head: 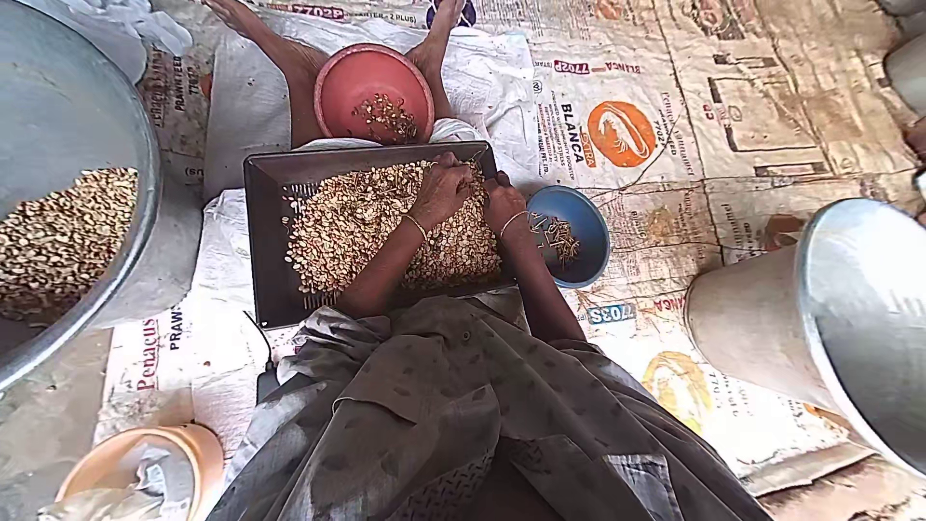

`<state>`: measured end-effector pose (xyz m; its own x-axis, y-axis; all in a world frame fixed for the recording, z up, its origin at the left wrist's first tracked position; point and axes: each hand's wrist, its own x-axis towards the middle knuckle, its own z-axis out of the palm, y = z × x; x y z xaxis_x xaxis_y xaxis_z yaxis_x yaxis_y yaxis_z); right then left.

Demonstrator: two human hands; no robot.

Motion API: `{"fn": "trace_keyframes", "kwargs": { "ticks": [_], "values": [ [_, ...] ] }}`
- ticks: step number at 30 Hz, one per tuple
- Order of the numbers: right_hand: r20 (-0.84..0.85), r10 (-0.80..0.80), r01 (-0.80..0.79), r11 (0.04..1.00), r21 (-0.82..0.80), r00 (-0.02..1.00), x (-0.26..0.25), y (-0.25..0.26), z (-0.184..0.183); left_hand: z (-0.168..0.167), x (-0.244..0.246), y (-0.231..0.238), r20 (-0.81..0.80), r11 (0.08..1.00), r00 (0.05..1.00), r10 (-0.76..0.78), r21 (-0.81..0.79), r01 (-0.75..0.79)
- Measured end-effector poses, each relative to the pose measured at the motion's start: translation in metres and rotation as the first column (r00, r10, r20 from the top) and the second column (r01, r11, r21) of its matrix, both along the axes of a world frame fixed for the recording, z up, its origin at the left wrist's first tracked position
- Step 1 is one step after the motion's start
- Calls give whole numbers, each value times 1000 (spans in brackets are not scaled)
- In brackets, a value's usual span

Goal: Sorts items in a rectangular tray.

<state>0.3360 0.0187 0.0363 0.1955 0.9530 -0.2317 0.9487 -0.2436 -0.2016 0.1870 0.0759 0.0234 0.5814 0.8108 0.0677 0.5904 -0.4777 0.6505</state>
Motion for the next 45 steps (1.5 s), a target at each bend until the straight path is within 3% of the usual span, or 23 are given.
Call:
{"fn": "trace_keyframes", "kwargs": {
  "ticks": [2, 5, 7, 12, 15, 17, 20, 23, 25, 27, 30, 32, 34, 35, 37, 39, 42, 43, 45],
  "values": [
    [-7, -24, 23, 1000, -19, 1000, -1, 2, 1, -5, 11, -5, -87, 998, 994, -61, 8, 62],
    [-52, -30, 31, 1000, 7, 998, 1, 4, 1, -9, 17, -10, -97, 998, 995, -19, 64, 25],
    [-53, -39, 38, 999, -6, 998, 1, 3, 2, -11, 16, -10, -45, 996, 999, 18, 88, -14],
    [-36, -36, 36, 999, -2, 999, -1, 1, 2, -3, 1, -5, 142, 993, 983, 117, -26, -115],
    [-63, -53, 59, 992, 107, 997, 0, -6, 4, 10, -14, -4, 244, 970, 949, 198, -185, -155],
    [-69, -81, 96, 961, 261, 994, -1, -14, 4, 13, -23, -5, 288, 926, 919, 271, -338, -167],
    [-77, 23, 28, 799, 600, 997, 7, -30, -13, 12, -29, -12, 363, 836, 860, 357, -535, -121],
    [-111, 196, -51, 673, 738, 974, 11, -42, -25, 12, -29, -16, 380, 790, 847, 373, -608, -75],
    [-339, 247, 72, 705, 706, 908, 7, -51, -24, 11, -26, -18, 405, 777, 841, 359, -628, -29],
    [-638, 221, 260, 780, 570, 738, 5, -56, -20, 14, -22, -21, 435, 766, 833, 342, -643, 21],
    [-839, 143, 374, 847, 378, 525, 14, -61, -12, 14, -19, -23, 471, 759, 830, 300, -644, 91],
    [-791, 133, 306, 874, 378, 597, 20, -65, -10, 12, -19, -25, 476, 762, 834, 277, -638, 111],
    [-580, 174, 109, 901, 421, 796, 23, -70, -4, 14, -16, -27, 468, 772, 843, 266, -627, 105],
    [-493, 192, 32, 911, 410, 848, 23, -72, -2, 14, -15, -28, 466, 781, 847, 256, -616, 103],
    [-488, 188, 27, 916, 401, 852, 20, -75, -2, 14, -13, -29, 471, 799, 852, 231, -591, 110],
    [-670, 136, 162, 918, 362, 730, 19, -74, -2, 17, -12, -32, 485, 816, 855, 182, -560, 144],
    [-948, 24, 358, 923, 142, 316, 12, -74, 2, 16, -9, -38, 574, 859, 818, 45, -439, 262],
    [-985, -2, 381, 922, 65, 174, 9, -74, 3, 15, -8, -39, 585, 872, 811, -9, -392, 292],
    [-999, -45, 398, 916, -45, -9, 3, -76, 2, 11, -4, -41, 578, 893, 812, -78, -321, 314]
  ]
}}
